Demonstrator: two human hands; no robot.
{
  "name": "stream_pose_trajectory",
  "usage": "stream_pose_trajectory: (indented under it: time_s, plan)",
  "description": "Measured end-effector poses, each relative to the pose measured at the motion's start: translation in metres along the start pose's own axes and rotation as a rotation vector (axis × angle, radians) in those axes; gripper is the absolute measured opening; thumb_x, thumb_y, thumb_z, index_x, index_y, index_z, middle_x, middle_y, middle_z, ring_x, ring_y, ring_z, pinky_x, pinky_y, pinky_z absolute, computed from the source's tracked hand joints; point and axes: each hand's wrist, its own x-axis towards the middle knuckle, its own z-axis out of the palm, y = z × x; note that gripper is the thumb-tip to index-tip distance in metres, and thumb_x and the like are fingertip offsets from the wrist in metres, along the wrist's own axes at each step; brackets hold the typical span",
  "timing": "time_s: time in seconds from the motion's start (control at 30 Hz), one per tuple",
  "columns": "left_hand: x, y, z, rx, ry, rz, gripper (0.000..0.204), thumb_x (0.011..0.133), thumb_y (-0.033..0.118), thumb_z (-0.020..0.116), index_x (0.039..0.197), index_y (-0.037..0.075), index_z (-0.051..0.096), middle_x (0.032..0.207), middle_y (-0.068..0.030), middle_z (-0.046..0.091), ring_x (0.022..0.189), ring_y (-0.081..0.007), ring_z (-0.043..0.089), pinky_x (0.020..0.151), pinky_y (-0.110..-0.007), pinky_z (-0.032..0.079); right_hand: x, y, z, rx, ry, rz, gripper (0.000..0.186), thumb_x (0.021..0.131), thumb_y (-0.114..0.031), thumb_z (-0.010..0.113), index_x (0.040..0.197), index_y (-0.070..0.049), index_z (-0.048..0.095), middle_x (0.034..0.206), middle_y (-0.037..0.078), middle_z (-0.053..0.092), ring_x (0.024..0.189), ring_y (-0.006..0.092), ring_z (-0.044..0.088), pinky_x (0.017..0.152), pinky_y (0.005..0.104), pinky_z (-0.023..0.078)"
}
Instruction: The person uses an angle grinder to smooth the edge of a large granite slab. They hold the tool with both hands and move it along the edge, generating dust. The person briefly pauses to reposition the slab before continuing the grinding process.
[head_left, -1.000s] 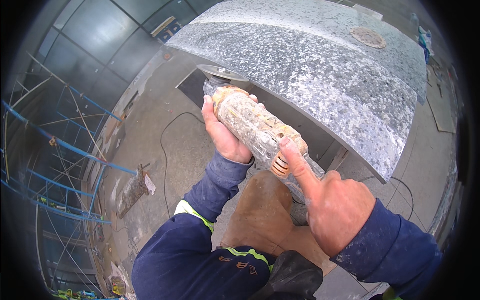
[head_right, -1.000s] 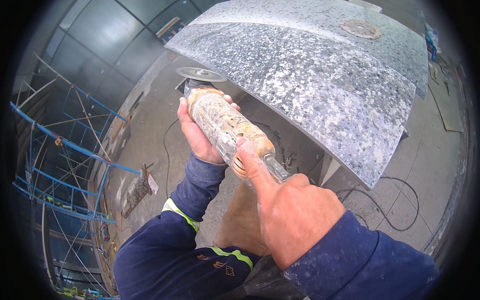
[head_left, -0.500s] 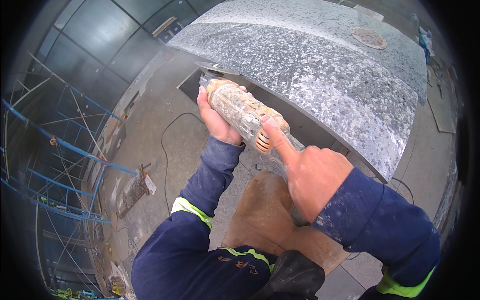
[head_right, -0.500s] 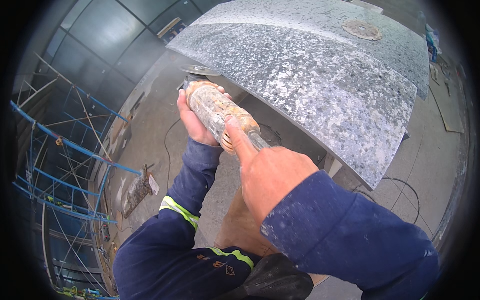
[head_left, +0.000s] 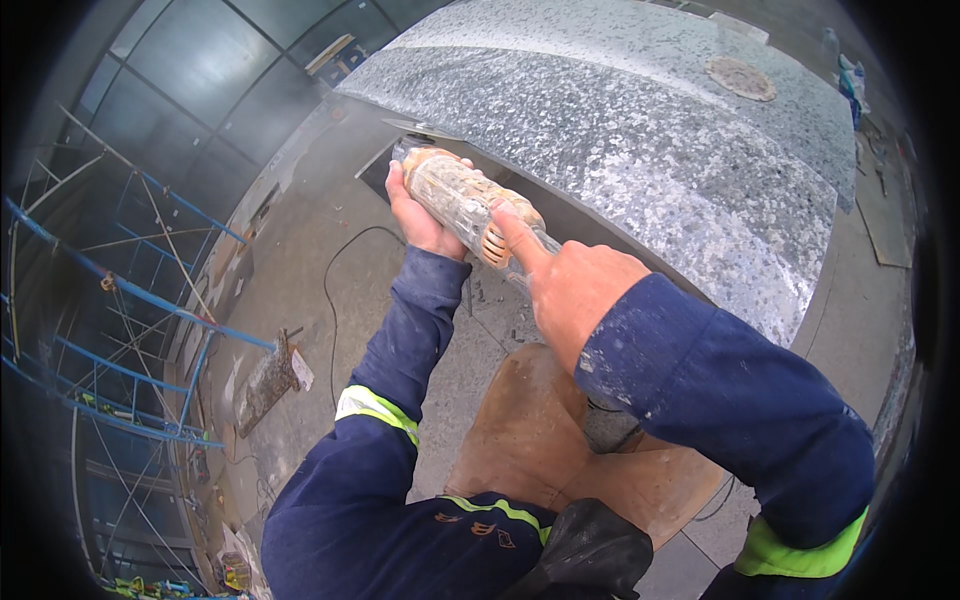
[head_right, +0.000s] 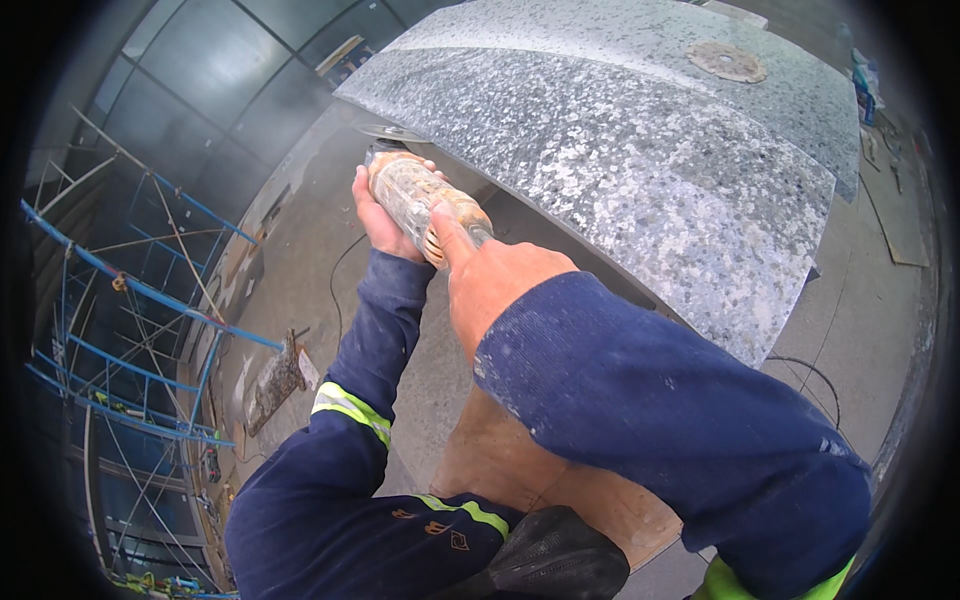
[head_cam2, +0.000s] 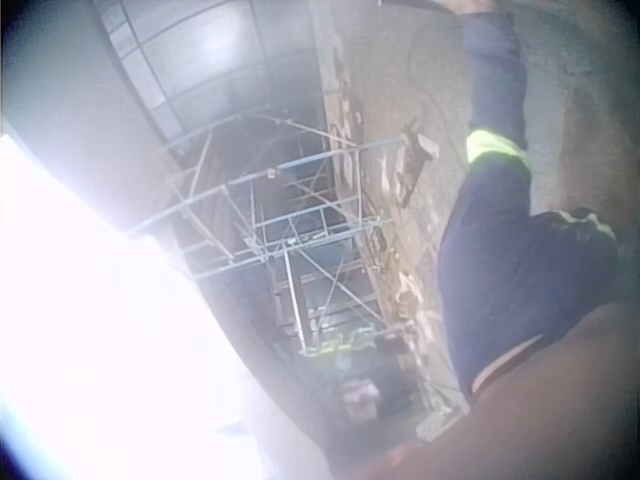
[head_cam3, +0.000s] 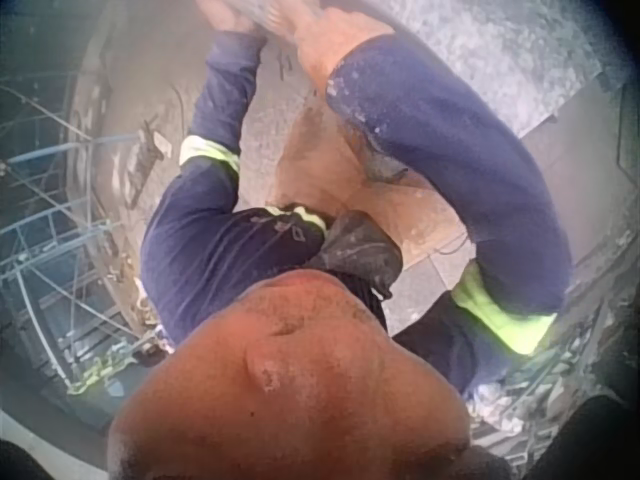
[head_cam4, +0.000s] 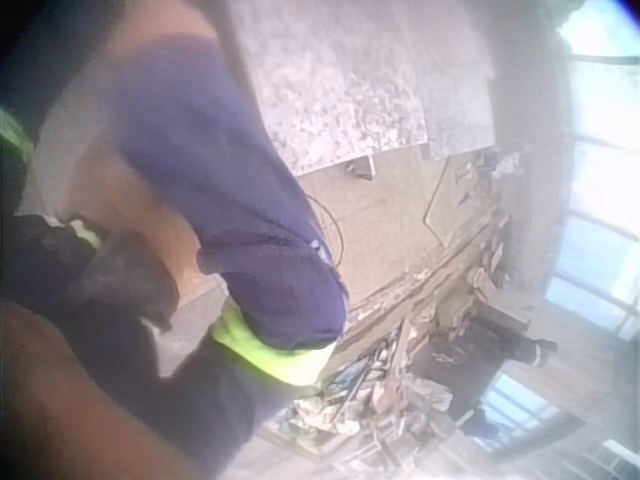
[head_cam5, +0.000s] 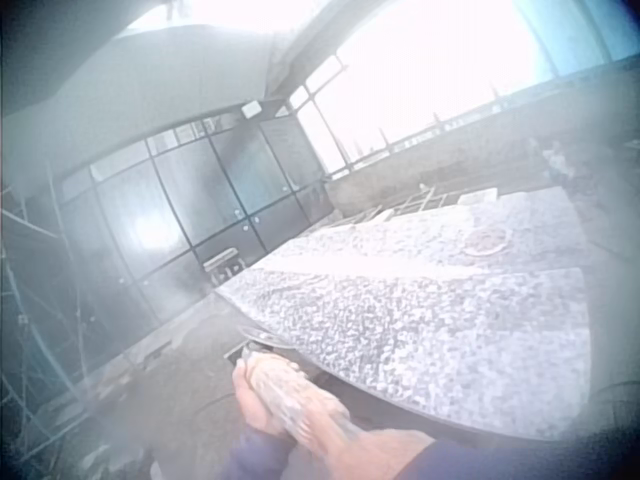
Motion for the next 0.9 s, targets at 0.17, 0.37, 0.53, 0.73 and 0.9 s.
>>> stream_pose_trajectory:
  time_s: [0.17, 0.37, 0.53, 0.73, 0.9]
  plan:
    - [0.01, 0.002, -0.006, -0.014, 0.015, -0.024, 0.064, 0.095, 0.062, 0.038, 0.106, 0.002, 0.059, 0.096, -0.0191, 0.065, 0.087, -0.0351, 0.064, 0.077, -0.05, 0.055, 0.014, 0.001, 0.003, -0.036, 0.0, 0.009, 0.087, 0.084, -0.004, 0.059, 0.158, -0.006, 0.014, 0.085, 0.022, 0.07, 0.078, 0.0358, 0.072, 0.069, 0.0433, 0.058]
    - [0.003, -0.002, -0.002, -0.038, 0.007, -0.031, 0.065, 0.095, 0.062, 0.038, 0.107, 0.003, 0.059, 0.096, -0.0194, 0.065, 0.085, -0.0355, 0.064, 0.077, -0.049, 0.055, 0.001, 0.003, 0.005, -0.011, 0.036, 0.002, 0.085, 0.084, -0.003, 0.057, 0.158, -0.007, 0.015, 0.081, 0.023, 0.069, 0.075, 0.0372, 0.071, 0.067, 0.0453, 0.057]
    - [-0.016, -0.005, 0.013, -0.021, 0.006, -0.011, 0.065, 0.095, 0.063, 0.038, 0.107, 0.003, 0.06, 0.096, -0.019, 0.065, 0.086, -0.0354, 0.064, 0.077, -0.048, 0.056, -0.023, 0.007, 0.009, 0.043, 0.105, -0.041, 0.085, 0.083, -0.004, 0.057, 0.158, -0.007, 0.016, 0.074, 0.023, 0.068, 0.068, 0.0395, 0.069, 0.063, 0.0474, 0.056]
    - [-0.036, -0.013, 0.03, -0.025, 0.029, -0.013, 0.065, 0.095, 0.063, 0.038, 0.107, 0.003, 0.059, 0.097, -0.0186, 0.064, 0.087, -0.0351, 0.064, 0.078, -0.049, 0.056, -0.048, 0.012, 0.009, 0.068, 0.102, -0.046, 0.087, 0.081, -0.004, 0.057, 0.158, -0.006, 0.015, 0.069, 0.023, 0.066, 0.061, 0.0392, 0.067, 0.057, 0.0487, 0.055]
    - [-0.045, -0.023, 0.037, -0.055, 0.054, -0.019, 0.066, 0.095, 0.063, 0.037, 0.107, 0.002, 0.059, 0.097, -0.0183, 0.064, 0.087, -0.0351, 0.064, 0.078, -0.049, 0.055, -0.065, -0.001, -0.01, 0.015, -0.012, 0.034, 0.091, 0.079, -0.003, 0.058, 0.158, -0.006, 0.014, 0.066, 0.022, 0.064, 0.058, 0.0387, 0.066, 0.055, 0.0476, 0.054]
